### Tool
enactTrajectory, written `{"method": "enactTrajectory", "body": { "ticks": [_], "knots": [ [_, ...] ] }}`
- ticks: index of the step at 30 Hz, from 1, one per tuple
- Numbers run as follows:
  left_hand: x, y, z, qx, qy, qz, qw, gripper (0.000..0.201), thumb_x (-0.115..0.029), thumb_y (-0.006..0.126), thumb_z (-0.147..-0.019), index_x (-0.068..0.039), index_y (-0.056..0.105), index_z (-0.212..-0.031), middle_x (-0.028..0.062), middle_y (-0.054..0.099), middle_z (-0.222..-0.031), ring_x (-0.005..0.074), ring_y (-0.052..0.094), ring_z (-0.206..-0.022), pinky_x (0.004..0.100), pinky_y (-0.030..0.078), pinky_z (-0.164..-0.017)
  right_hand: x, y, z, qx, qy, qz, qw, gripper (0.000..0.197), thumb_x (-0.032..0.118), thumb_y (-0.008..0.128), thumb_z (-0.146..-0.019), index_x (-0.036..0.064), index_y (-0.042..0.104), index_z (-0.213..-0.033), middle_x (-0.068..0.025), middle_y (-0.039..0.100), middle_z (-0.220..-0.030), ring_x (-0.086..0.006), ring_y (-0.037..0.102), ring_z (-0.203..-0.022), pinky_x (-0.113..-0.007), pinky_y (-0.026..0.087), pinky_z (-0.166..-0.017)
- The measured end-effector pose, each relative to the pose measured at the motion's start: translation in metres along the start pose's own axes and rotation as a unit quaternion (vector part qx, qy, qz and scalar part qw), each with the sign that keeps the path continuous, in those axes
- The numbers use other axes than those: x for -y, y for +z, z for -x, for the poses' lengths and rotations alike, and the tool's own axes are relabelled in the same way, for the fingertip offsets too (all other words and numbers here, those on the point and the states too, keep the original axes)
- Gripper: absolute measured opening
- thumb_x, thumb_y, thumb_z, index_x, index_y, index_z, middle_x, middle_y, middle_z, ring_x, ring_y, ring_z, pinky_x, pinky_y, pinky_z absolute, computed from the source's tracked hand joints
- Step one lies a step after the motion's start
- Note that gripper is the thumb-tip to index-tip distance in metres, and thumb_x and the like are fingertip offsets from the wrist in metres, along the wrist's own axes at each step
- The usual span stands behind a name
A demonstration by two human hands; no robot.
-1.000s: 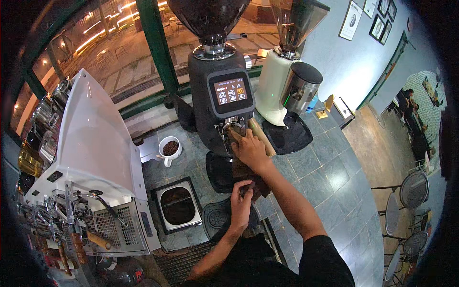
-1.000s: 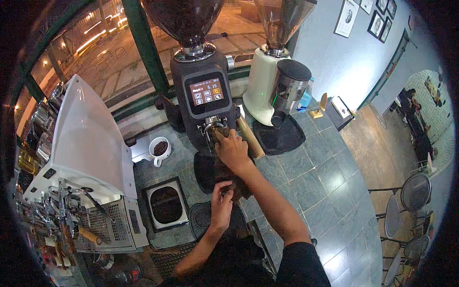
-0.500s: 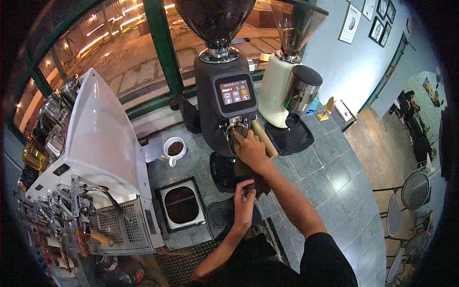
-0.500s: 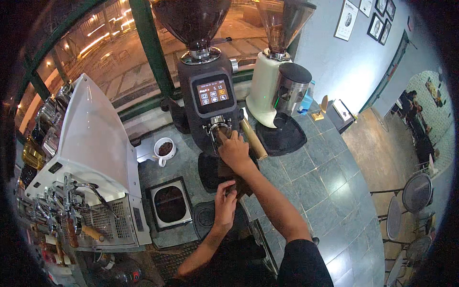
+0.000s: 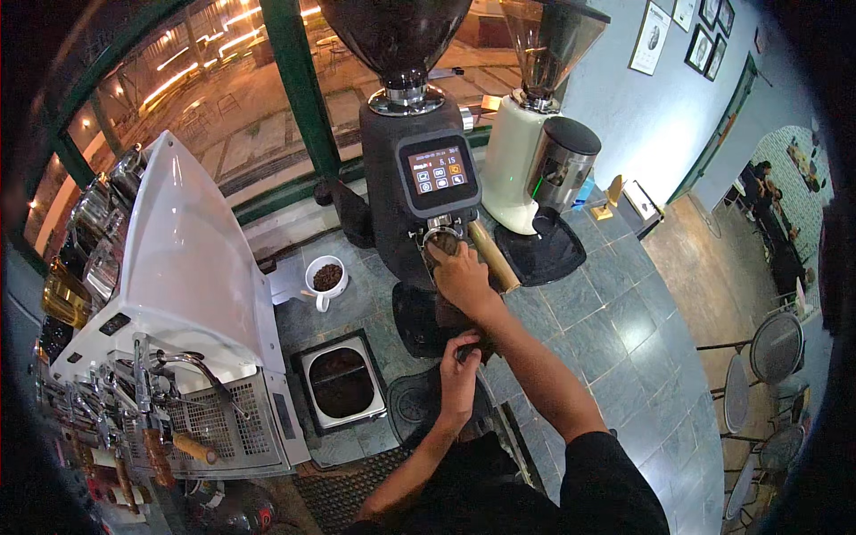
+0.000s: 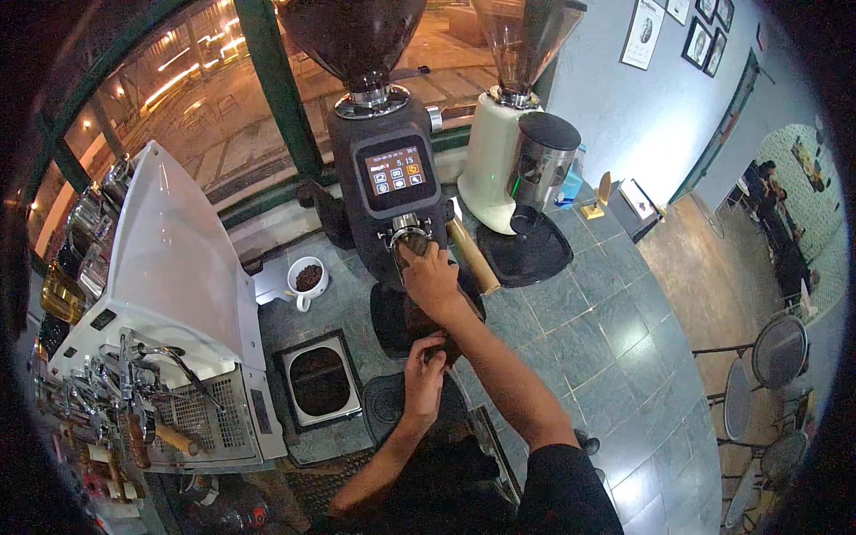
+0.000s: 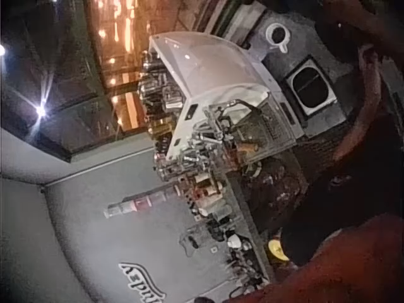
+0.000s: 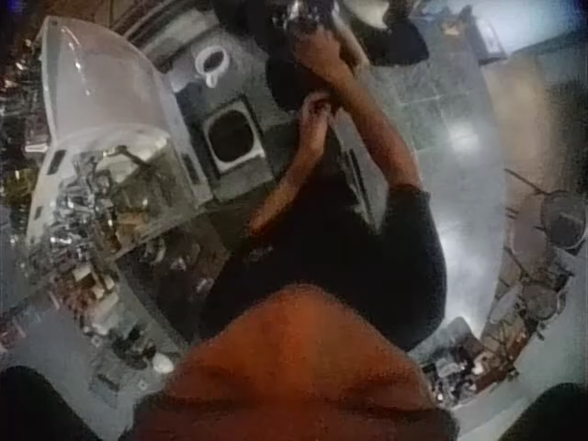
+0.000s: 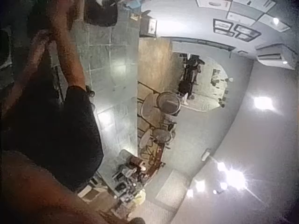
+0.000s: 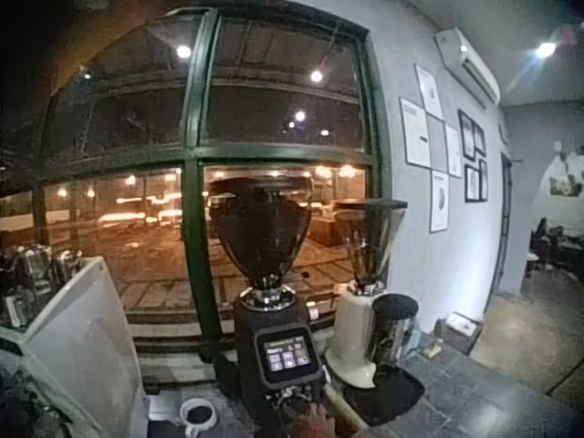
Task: The person is cleaning components of an espresso machine and the surrounding counter area.
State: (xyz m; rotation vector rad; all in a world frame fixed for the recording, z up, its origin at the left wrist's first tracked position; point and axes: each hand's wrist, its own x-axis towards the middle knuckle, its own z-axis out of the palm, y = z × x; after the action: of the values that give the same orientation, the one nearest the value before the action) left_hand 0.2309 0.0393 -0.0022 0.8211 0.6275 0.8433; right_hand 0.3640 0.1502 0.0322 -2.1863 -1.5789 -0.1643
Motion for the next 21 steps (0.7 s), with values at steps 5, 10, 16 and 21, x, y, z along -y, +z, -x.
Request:
{"method": "enactTrajectory", "body": {
  "ticks": [5, 10, 16, 21],
  "knots": [
    [-0.007, -0.006, 0.002, -0.003, 0.012, -0.06, 0.998, 0.018, -0.002, 0.054, -0.094, -0.003, 0.055, -0.112, 0.0032, 0.055, -0.112, 0.0101, 0.05, -0.097, 0.0253, 0.041, -0.087, -0.006, -0.019, 0.014, 0.046, 0.017, -0.042, 0.998, 0.051, 0.021, 0.06, -0.084, 0.0281, 0.053, -0.135, -0.0212, 0.057, -0.1, -0.0419, 0.063, -0.087, -0.051, 0.054, -0.073],
    [-0.007, 0.002, 0.003, 0.008, 0.01, -0.027, 1.0, 0.018, -0.001, 0.052, -0.094, -0.002, 0.055, -0.111, 0.0041, 0.054, -0.109, 0.0106, 0.053, -0.092, 0.026, 0.044, -0.082, -0.008, -0.01, 0.011, 0.018, 0.042, -0.078, 0.996, 0.055, 0.022, 0.062, -0.085, 0.0212, 0.048, -0.138, -0.0248, 0.058, -0.1, -0.0436, 0.064, -0.085, -0.05, 0.054, -0.072],
    [-0.002, -0.009, -0.007, -0.003, 0.023, -0.03, 0.999, 0.018, 0.001, 0.05, -0.094, -0.002, 0.054, -0.111, 0.0081, 0.054, -0.116, 0.0138, 0.055, -0.095, 0.0309, 0.047, -0.083, -0.015, 0.004, 0.009, -0.06, 0.089, -0.289, 0.951, 0.034, 0.015, 0.054, -0.087, 0.0051, 0.063, -0.118, -0.0251, 0.065, -0.102, -0.0447, 0.062, -0.091, -0.047, 0.05, -0.078],
    [-0.006, -0.004, -0.018, 0.001, 0.038, -0.022, 0.999, 0.018, 0.003, 0.048, -0.094, -0.002, 0.054, -0.11, 0.0099, 0.054, -0.121, 0.0151, 0.055, -0.098, 0.0313, 0.048, -0.083, -0.037, 0.008, -0.005, -0.037, 0.098, -0.407, 0.908, 0.035, 0.016, 0.047, -0.093, -0.0046, 0.06, -0.118, -0.0152, 0.068, -0.097, -0.0212, 0.063, -0.09, -0.031, 0.046, -0.084]
  ]
}}
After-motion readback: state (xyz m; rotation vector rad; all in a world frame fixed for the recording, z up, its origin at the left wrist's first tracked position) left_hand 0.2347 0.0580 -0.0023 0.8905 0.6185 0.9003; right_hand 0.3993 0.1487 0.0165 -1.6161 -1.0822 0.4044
